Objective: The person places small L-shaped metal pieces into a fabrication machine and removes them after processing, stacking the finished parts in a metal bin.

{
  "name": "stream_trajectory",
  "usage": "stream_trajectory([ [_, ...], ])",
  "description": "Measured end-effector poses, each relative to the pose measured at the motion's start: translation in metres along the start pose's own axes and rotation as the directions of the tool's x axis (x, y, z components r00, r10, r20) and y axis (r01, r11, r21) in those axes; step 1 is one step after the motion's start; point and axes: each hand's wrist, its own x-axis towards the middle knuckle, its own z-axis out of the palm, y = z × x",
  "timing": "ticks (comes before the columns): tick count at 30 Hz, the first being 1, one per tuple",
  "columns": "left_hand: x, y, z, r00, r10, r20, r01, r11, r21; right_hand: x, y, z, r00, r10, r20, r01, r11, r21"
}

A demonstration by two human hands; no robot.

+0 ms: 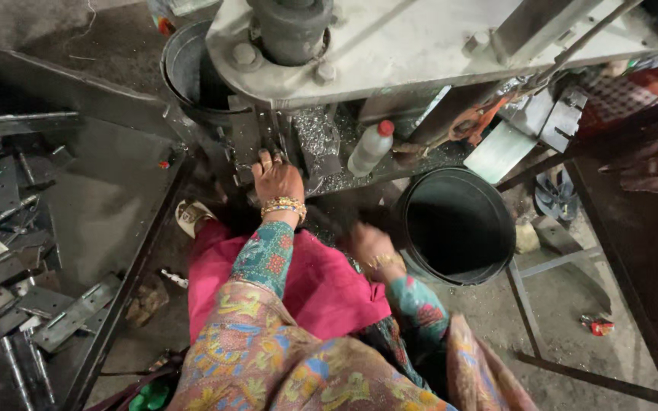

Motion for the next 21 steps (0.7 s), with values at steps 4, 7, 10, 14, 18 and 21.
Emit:
stream_trajectory([
  [4, -0.002, -0.019, 0.017, 0.993, 0.054, -0.108, -0.055, 0.998, -0.007, -0.009, 0.041, 0.052, 0.962, -0.181, -0.206, 0.212, 0.967, 0.139],
  [7, -0.011, -0.023, 0.028, 0.947, 0.132, -0.292, -0.134, 0.991, 0.013, 0.001, 0.011, 0.022, 0.998, 0.053, 0.023, -0.054, 0.997, 0.057],
  [10, -0.009, -0.028, 0.019, 0.983, 0.16, -0.093, -0.153, 0.985, 0.074, 0.0, -0.024, -0.04, 0.997, -0.027, 0.07, 0.034, 0.994, -0.102],
  [14, 0.011, -0.02, 0.001, 0.99, 0.136, 0.021, -0.138, 0.985, 0.106, 0.013, -0.047, -0.075, 0.996, -0.093, 0.004, 0.092, 0.971, -0.22],
  [18, 0.012, -0.015, 0.01, 0.988, 0.143, -0.055, -0.14, 0.988, 0.063, 0.004, -0.015, -0.031, 0.989, -0.102, -0.111, 0.092, 0.992, -0.091],
  [21, 0.01, -0.015, 0.021, 0.981, 0.174, -0.08, -0.17, 0.983, 0.063, -0.015, 0.01, 0.023, 0.997, -0.03, -0.073, 0.03, 1.0, 0.008],
])
